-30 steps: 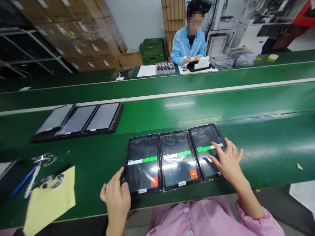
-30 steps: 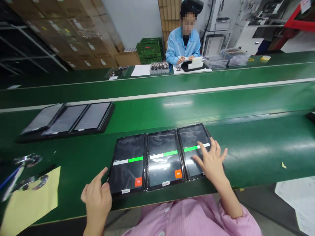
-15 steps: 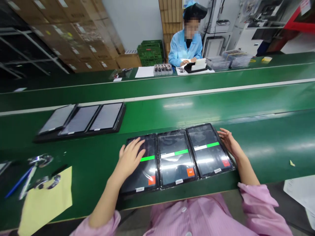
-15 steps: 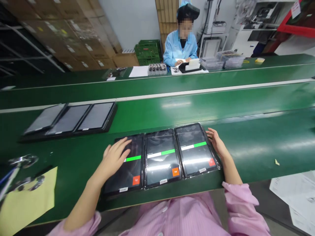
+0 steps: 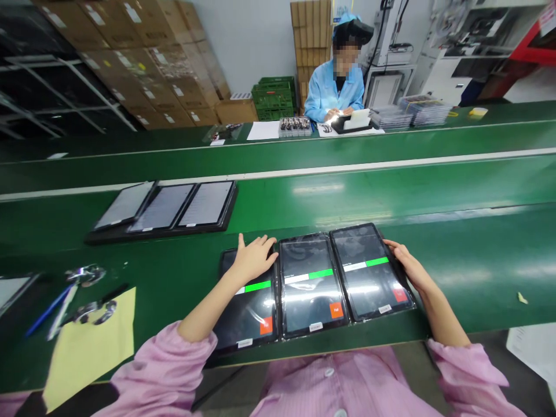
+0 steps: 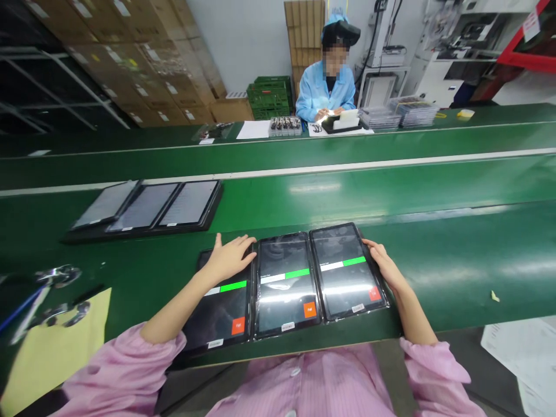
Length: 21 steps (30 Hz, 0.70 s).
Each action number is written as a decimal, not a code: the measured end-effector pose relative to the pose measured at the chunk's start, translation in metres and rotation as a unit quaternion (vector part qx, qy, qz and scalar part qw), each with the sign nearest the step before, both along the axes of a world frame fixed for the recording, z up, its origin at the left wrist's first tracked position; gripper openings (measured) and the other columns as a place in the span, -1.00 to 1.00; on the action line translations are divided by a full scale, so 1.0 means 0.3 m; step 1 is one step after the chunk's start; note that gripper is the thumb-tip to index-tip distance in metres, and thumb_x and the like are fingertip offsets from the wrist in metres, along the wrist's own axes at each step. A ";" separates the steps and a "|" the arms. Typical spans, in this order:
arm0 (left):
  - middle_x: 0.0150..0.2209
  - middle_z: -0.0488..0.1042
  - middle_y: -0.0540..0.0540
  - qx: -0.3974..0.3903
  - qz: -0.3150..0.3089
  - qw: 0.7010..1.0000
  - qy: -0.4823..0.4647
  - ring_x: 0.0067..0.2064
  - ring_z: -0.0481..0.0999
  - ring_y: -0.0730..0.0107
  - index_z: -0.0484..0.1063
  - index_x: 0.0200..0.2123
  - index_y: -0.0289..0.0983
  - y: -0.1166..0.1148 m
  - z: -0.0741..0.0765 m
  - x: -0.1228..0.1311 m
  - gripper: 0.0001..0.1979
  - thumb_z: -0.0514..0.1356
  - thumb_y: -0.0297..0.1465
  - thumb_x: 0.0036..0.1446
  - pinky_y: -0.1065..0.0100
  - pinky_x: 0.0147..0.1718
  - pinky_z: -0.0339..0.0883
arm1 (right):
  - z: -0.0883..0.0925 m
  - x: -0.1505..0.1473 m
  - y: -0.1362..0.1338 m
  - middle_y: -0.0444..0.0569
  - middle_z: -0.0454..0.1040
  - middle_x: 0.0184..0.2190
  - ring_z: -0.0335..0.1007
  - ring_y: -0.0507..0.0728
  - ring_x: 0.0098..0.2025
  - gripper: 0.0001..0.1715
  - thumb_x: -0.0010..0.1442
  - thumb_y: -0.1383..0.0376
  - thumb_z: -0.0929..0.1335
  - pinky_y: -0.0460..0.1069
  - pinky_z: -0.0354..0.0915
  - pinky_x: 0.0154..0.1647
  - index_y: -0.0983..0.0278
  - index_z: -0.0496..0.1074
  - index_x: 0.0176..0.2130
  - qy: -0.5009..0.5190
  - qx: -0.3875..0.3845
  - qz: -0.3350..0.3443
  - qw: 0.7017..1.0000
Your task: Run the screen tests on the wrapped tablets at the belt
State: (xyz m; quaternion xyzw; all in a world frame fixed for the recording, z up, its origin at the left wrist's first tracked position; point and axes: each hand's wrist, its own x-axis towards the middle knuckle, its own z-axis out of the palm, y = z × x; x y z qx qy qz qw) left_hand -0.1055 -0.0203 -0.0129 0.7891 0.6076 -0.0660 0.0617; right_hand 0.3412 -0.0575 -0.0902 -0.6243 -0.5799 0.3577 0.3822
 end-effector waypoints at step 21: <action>0.12 0.48 -0.36 0.006 0.003 1.000 0.026 0.24 0.40 -0.03 0.36 0.12 -0.33 0.018 -0.025 0.009 -0.50 0.09 -0.24 0.15 -0.05 0.31 0.03 | -0.024 -0.023 0.058 0.00 0.51 -0.14 0.42 0.23 -0.13 -0.41 0.03 -0.03 0.41 0.11 0.37 -0.08 0.19 0.48 -0.01 0.106 -0.013 -0.038 0.994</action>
